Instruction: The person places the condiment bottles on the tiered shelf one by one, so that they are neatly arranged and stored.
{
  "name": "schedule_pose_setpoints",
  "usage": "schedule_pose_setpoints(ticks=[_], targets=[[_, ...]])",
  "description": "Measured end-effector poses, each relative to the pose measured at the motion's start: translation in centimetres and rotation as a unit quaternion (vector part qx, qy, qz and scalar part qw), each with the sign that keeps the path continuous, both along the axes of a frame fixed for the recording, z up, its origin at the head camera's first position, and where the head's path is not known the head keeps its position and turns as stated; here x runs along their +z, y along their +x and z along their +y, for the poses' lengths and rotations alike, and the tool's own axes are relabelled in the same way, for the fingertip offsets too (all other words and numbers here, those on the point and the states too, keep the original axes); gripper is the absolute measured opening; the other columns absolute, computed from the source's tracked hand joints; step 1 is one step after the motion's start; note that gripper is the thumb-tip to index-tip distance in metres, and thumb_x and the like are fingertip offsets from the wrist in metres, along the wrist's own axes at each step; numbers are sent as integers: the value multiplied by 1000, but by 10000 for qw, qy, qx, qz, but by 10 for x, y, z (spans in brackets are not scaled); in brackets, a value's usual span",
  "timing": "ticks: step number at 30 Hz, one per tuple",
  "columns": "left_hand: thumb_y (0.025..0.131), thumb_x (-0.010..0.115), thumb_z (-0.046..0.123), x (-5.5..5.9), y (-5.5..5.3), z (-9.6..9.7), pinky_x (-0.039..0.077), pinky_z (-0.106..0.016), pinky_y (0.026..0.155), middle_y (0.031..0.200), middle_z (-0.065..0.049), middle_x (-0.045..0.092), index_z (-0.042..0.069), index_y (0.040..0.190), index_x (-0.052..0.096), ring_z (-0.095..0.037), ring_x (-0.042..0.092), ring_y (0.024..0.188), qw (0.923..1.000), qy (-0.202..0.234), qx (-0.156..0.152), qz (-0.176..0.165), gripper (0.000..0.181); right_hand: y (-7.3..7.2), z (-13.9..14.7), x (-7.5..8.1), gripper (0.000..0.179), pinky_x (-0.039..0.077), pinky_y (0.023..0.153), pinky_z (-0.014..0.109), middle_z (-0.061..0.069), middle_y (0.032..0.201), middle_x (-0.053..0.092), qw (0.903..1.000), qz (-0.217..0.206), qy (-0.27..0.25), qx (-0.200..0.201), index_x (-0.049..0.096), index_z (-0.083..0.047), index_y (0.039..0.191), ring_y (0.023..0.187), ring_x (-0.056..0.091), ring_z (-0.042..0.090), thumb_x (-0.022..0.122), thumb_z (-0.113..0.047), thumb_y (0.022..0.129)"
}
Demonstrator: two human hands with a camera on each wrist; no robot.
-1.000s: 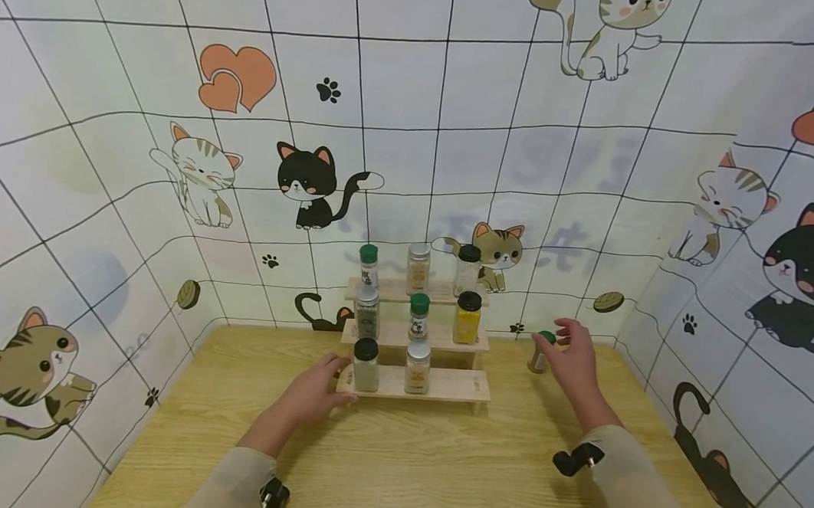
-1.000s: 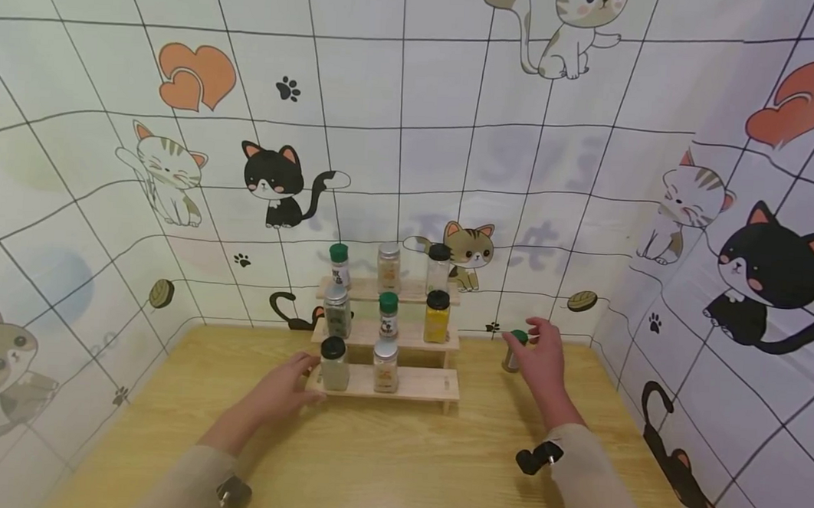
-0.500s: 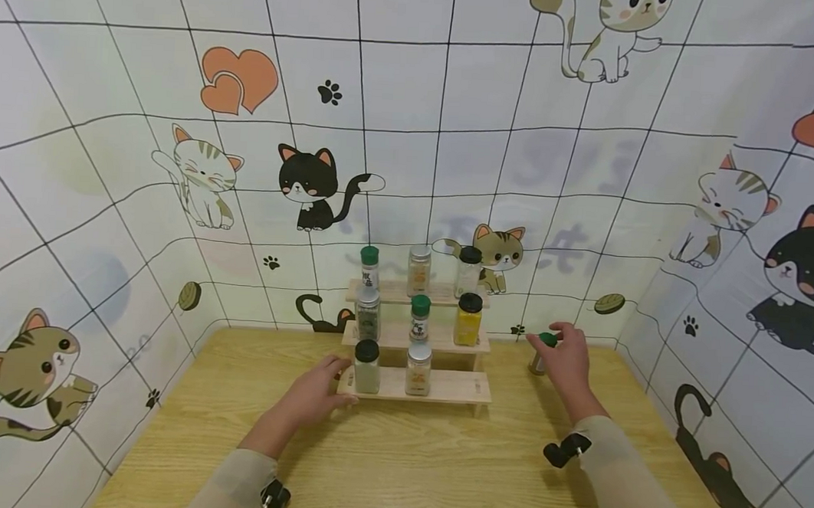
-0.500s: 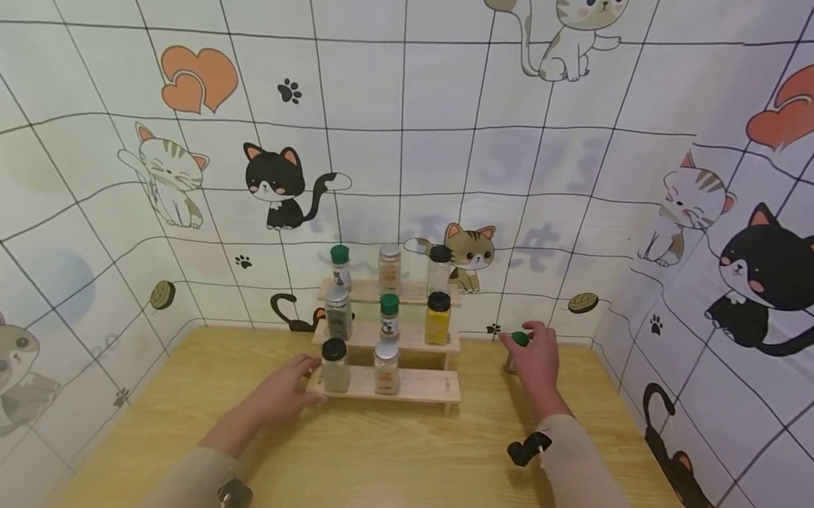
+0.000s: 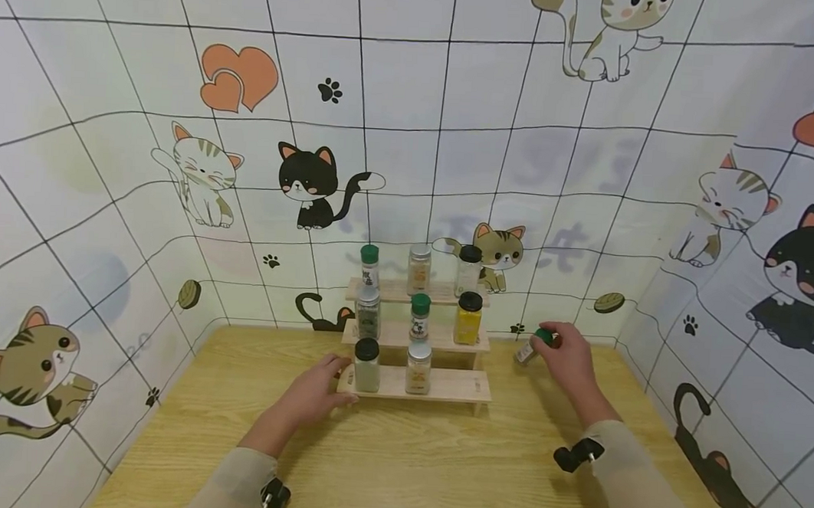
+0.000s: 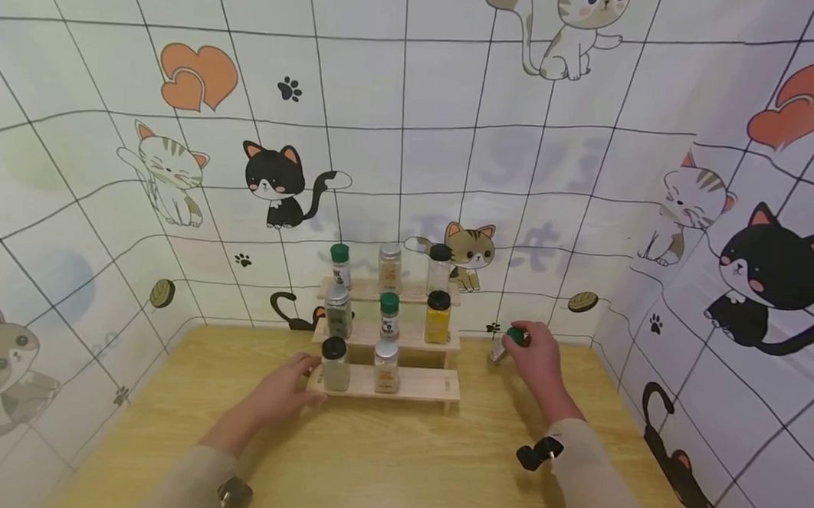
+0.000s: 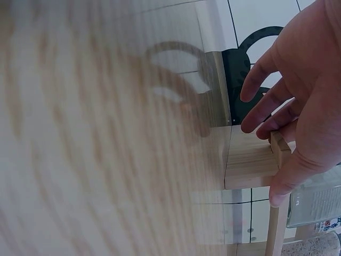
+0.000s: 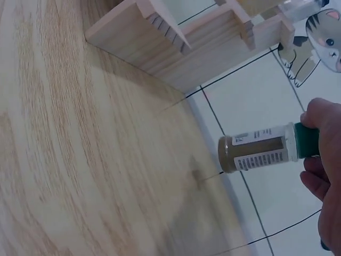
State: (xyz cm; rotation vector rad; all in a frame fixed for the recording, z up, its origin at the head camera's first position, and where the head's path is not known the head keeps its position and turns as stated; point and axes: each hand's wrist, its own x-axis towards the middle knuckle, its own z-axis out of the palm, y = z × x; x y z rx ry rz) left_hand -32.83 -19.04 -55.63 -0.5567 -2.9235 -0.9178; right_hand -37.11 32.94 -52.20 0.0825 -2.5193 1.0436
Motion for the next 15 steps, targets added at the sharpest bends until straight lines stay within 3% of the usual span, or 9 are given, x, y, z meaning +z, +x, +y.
schedule_pose_setpoints(ticks=[5, 8, 15], targets=[[95, 90, 40, 1, 0, 0, 58, -55, 104, 145, -7, 61, 6, 155, 59, -32, 68, 127, 10000, -10, 4, -40, 76, 12, -3, 13, 36, 60, 87, 52, 18, 124, 69, 9977, 307, 371, 476, 71, 0, 139, 106, 68, 36, 76, -14, 106], [96, 90, 40, 1, 0, 0, 58, -55, 104, 145, -7, 61, 6, 156, 59, -32, 68, 127, 10000, -17, 15, -59, 76, 17, -5, 20, 36, 61, 93, 61, 19, 128, 69, 9957, 420, 327, 764, 71, 1, 139, 111, 70, 39, 76, -7, 105], [96, 90, 40, 2, 1, 1, 58, -55, 104, 146, -7, 61, 6, 156, 59, -32, 67, 128, 10000, -48, 14, -56, 75, 31, -16, 37, 33, 58, 102, 64, 15, 132, 70, 9915, 237, 57, 1281, 73, -4, 138, 117, 68, 36, 74, -1, 104]])
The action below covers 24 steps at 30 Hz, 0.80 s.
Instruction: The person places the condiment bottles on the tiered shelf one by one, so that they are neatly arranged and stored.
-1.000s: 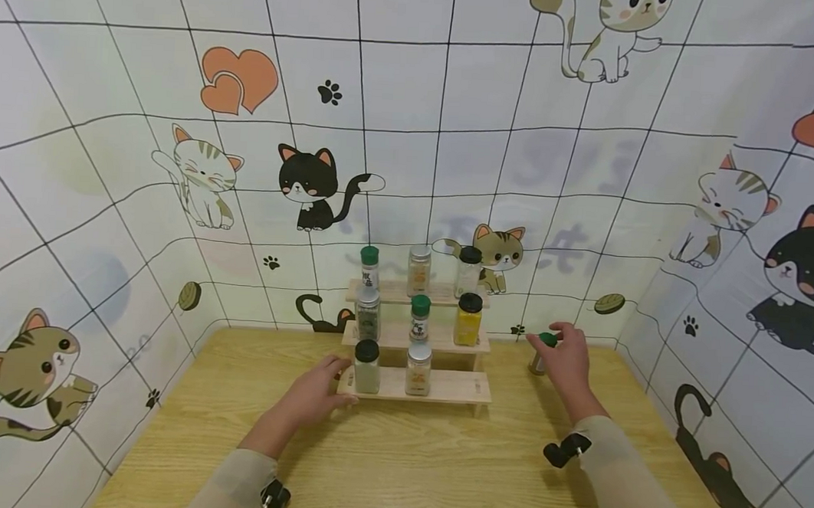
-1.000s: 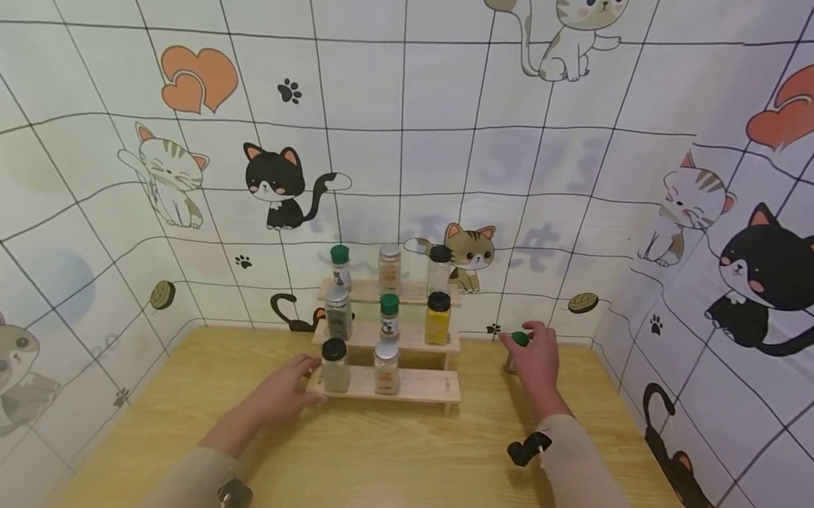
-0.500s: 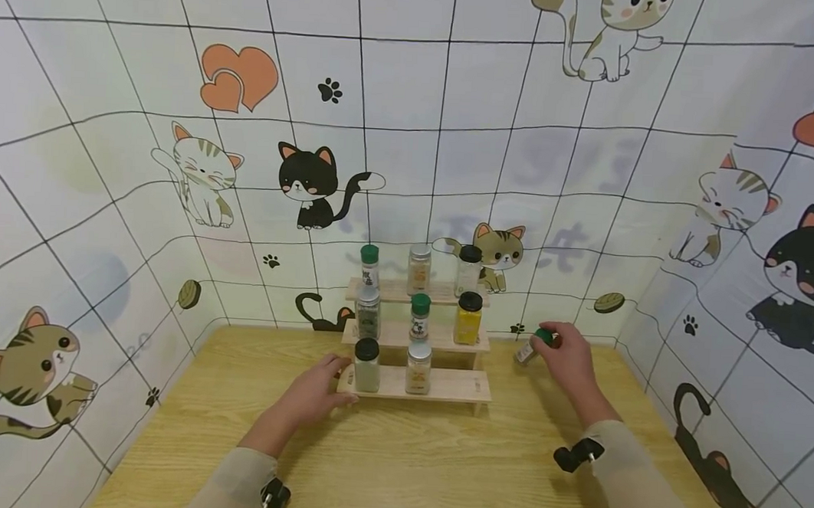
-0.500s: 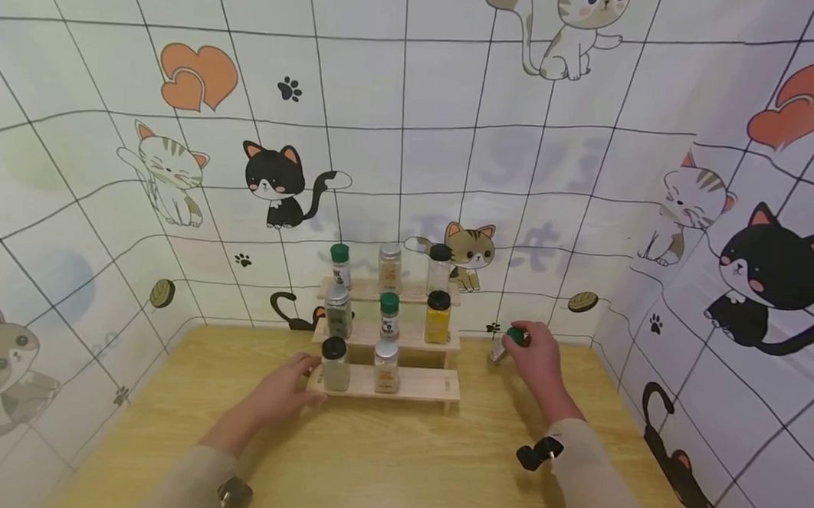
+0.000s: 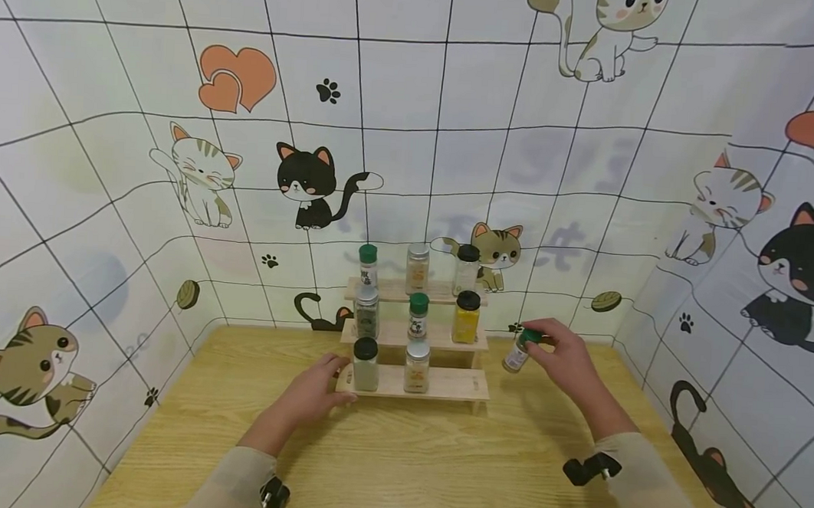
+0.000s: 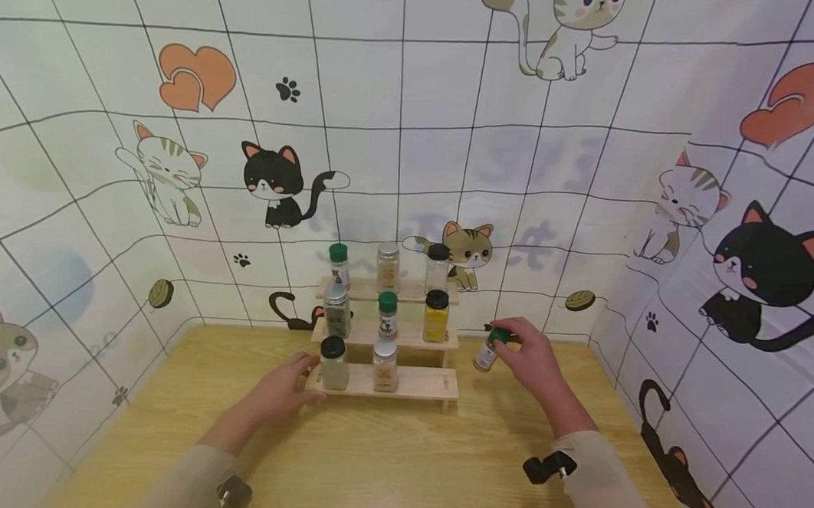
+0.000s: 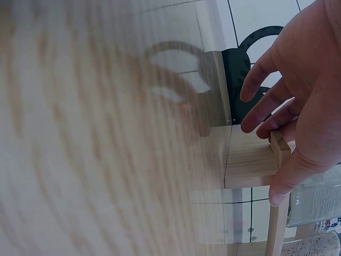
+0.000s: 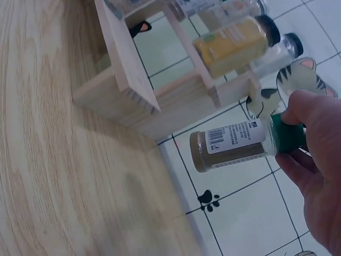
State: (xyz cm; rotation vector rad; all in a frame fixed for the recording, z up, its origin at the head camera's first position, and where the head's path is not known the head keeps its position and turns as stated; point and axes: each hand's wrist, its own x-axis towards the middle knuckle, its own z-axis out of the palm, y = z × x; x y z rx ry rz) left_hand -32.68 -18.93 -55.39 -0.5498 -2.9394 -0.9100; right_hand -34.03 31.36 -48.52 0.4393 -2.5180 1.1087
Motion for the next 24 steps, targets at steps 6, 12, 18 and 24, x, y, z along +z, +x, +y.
schedule_pose_setpoints(ticks=[6, 12, 18, 24], targets=[[96, 89, 40, 3, 2, 0, 59, -55, 103, 146, -8, 61, 5, 156, 59, -33, 68, 126, 10000, -19, -58, 50, 76, 12, -17, 11, 33, 56, 105, 66, 14, 136, 68, 9986, -152, -111, 500, 72, -4, 138, 121, 68, 36, 71, 1, 105], [97, 89, 39, 3, 2, 0, 59, -56, 102, 146, -8, 60, 5, 156, 59, -34, 67, 127, 10000, -6, -83, 39, 74, 20, -34, 16, 34, 56, 105, 65, 9, 136, 69, 9969, -90, 58, 773, 73, -10, 137, 118, 70, 31, 71, 1, 105], [96, 90, 39, 0, 1, -1, 58, -54, 103, 145, -5, 61, 8, 155, 60, -32, 67, 127, 10000, 70, -21, -30, 73, 23, -50, 15, 36, 54, 106, 68, 7, 137, 69, 9944, -55, 28, 1057, 75, -9, 136, 118, 70, 29, 72, 4, 103], [95, 90, 41, -2, -1, -1, 58, -54, 103, 145, -4, 60, 10, 154, 60, -32, 67, 128, 10000, 85, 11, -23, 73, 22, -66, 14, 37, 56, 102, 67, 8, 138, 69, 9915, 49, 123, 1292, 76, -5, 135, 120, 69, 30, 72, 6, 100]])
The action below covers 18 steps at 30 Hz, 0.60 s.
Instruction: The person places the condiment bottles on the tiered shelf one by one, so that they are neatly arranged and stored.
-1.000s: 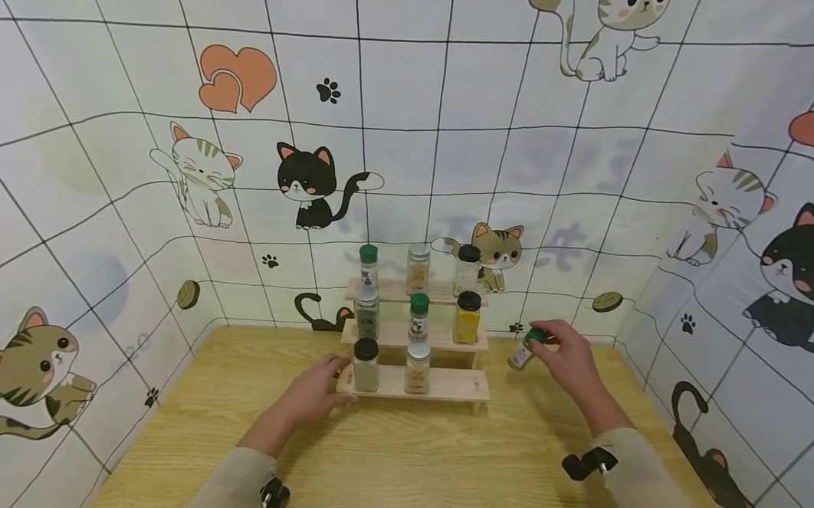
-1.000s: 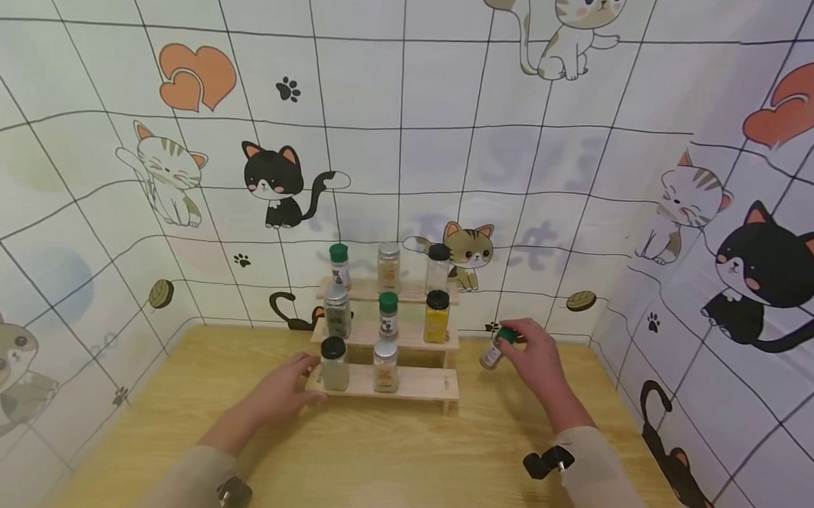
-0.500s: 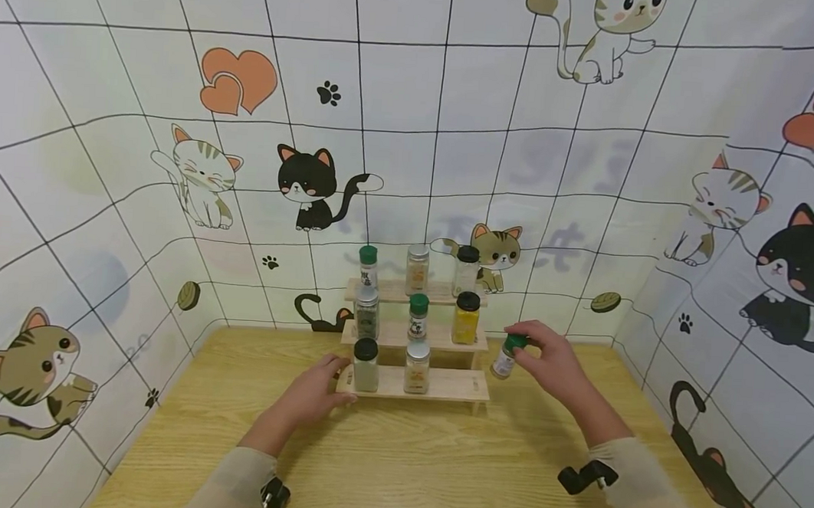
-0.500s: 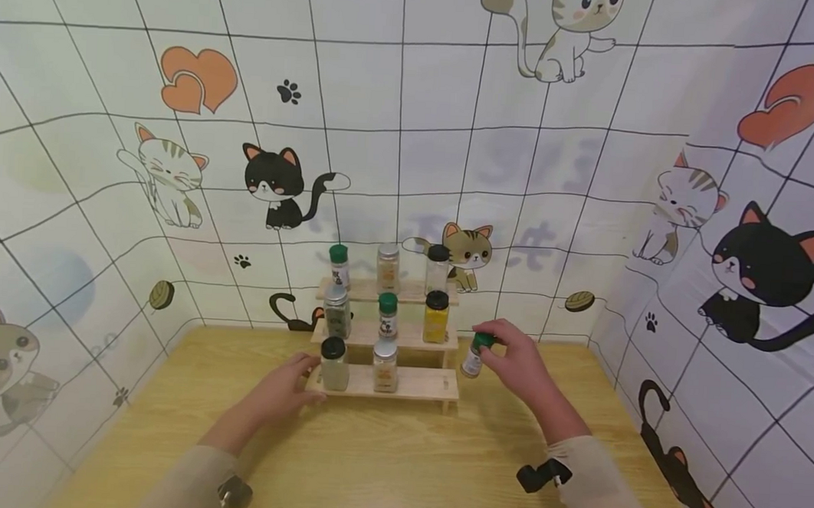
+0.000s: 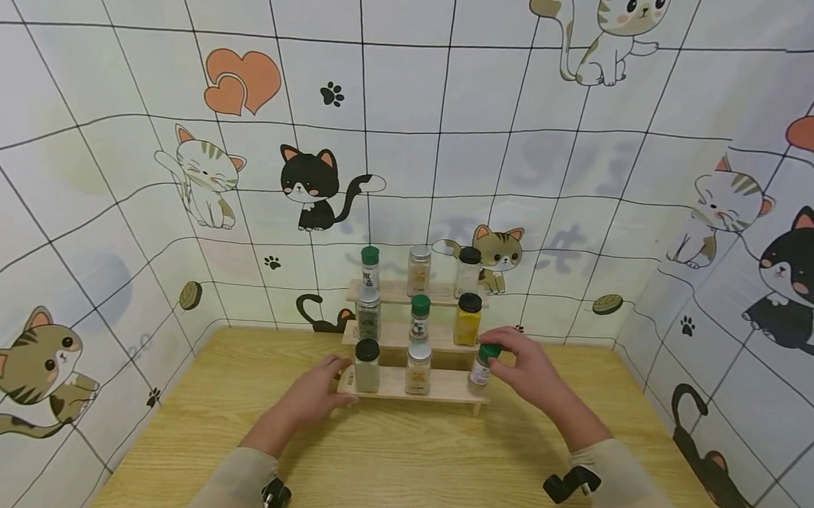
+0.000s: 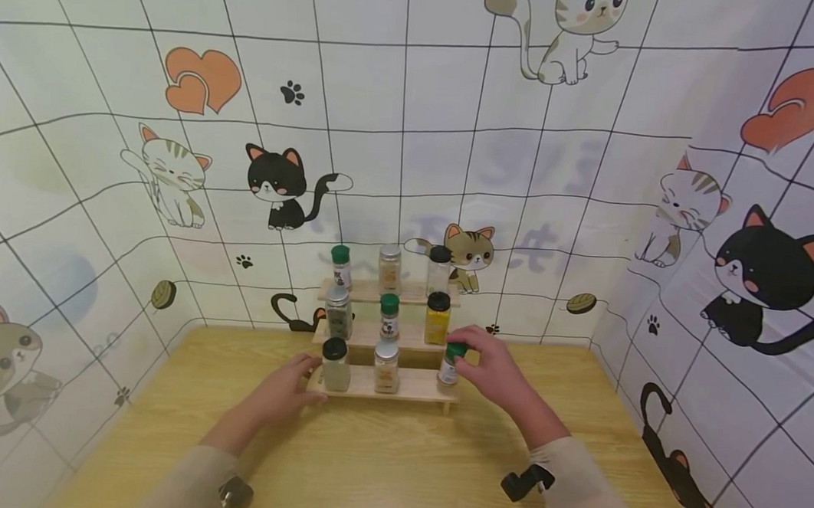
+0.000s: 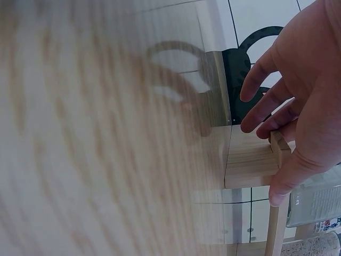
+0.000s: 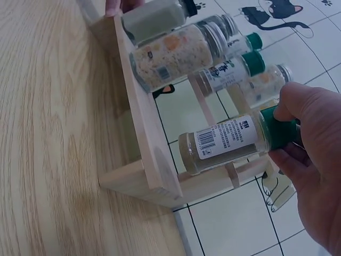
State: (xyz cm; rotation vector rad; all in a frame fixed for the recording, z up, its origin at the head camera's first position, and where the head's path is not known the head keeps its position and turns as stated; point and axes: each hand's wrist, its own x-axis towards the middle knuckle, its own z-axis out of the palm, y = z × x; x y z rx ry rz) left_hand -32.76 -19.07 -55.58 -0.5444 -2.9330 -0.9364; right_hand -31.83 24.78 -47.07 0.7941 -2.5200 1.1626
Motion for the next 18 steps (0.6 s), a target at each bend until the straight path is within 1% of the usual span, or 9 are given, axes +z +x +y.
schedule_pose_setpoints(ticks=[2, 9, 10, 14, 18], targets=[[95, 90, 41, -1, 0, 0, 58, -54, 103, 145, -4, 60, 10, 154, 60, -31, 67, 127, 10000, -15, 0, 6, 73, -1, -5, 0, 37, 58, 100, 63, 7, 138, 69, 10000, 4, 23, 47, 77, -6, 134, 121, 69, 29, 73, 6, 99], [95, 91, 38, -1, 0, 1, 59, -54, 102, 144, -5, 61, 9, 154, 60, -32, 67, 126, 10000, -11, 2, 46, 72, -5, -18, -4, 38, 61, 94, 44, 7, 137, 70, 9994, 1, 189, 282, 77, -4, 133, 120, 69, 28, 73, 6, 96], [95, 91, 38, 0, 0, 1, 59, -54, 102, 144, -5, 61, 9, 154, 60, -32, 67, 126, 10000, -7, 2, 52, 72, -6, -19, -5, 38, 61, 95, 43, 7, 136, 71, 9993, -4, 204, 305, 77, -4, 133, 120, 69, 28, 73, 6, 96], [95, 91, 38, 0, 0, 2, 59, -54, 102, 143, -5, 61, 9, 153, 61, -32, 68, 126, 10000, -5, 0, 55, 72, -9, -22, -9, 39, 61, 95, 44, 5, 135, 71, 9990, -52, 194, 388, 77, -6, 132, 119, 69, 26, 74, 7, 96], [95, 91, 38, 0, 0, 1, 59, -54, 101, 143, -5, 61, 8, 153, 61, -31, 68, 126, 10000, -5, 9, 56, 72, -11, -24, -12, 40, 62, 96, 52, 5, 134, 72, 9987, -26, 199, 464, 78, -11, 130, 119, 70, 26, 74, 8, 95]])
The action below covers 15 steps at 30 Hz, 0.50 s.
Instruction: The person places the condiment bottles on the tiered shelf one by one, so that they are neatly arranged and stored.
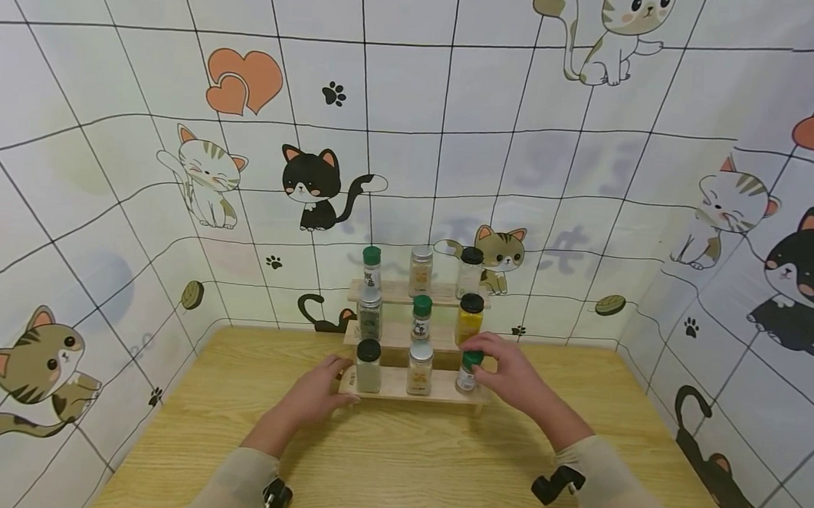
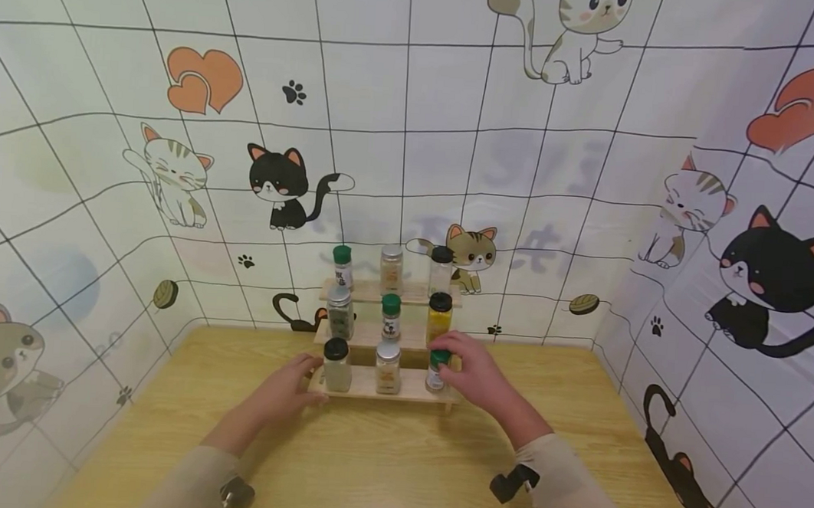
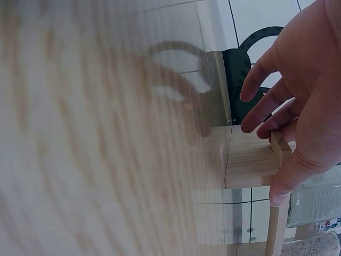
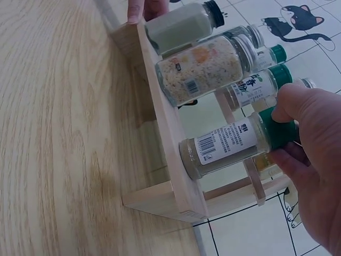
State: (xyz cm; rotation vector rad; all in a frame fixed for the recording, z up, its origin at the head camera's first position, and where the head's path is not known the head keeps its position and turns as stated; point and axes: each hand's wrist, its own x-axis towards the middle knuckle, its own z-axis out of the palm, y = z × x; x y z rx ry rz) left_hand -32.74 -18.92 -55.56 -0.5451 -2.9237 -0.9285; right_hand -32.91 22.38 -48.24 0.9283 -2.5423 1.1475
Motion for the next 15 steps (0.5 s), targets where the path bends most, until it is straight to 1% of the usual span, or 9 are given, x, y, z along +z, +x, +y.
schedule_pose_setpoints(ticks=[3, 7, 10, 13, 15], targets=[[95, 91, 39, 0, 0, 0, 59, -53, 100, 142, -4, 62, 8, 152, 61, -31, 68, 125, 10000, 13, -4, 14, 72, 0, -1, -1, 41, 61, 97, 53, 6, 134, 72, 10000, 64, -1, 10, 78, -12, 131, 119, 70, 28, 75, 9, 95], [94, 92, 39, 0, 0, 0, 59, -53, 99, 141, -4, 62, 9, 152, 61, -31, 68, 124, 10000, 21, 2, 24, 72, 0, -2, -2, 40, 61, 96, 45, 7, 134, 71, 9999, 134, -5, -4, 78, -8, 132, 118, 70, 27, 76, 8, 95], [94, 92, 39, 0, 0, 0, 59, -53, 100, 141, -4, 62, 9, 153, 61, -31, 68, 124, 10000, 11, 2, 17, 72, 0, -2, -4, 38, 62, 94, 50, 6, 133, 72, 9999, 122, -56, -13, 77, -4, 133, 114, 70, 25, 76, 7, 96], [94, 92, 39, 0, 0, 0, 59, -53, 100, 142, -5, 62, 9, 153, 61, -31, 68, 124, 10000, 10, -3, 11, 73, 0, -2, -5, 38, 60, 92, 60, 7, 132, 72, 9999, 54, -129, -46, 76, -2, 135, 110, 70, 23, 77, 6, 98], [94, 92, 39, 0, -1, 0, 59, -53, 100, 142, -5, 62, 9, 153, 61, -30, 67, 124, 10000, -4, -5, 13, 73, 0, -2, -5, 38, 60, 93, 64, 7, 130, 72, 9998, -15, -191, -73, 75, -2, 136, 108, 71, 22, 77, 4, 99]])
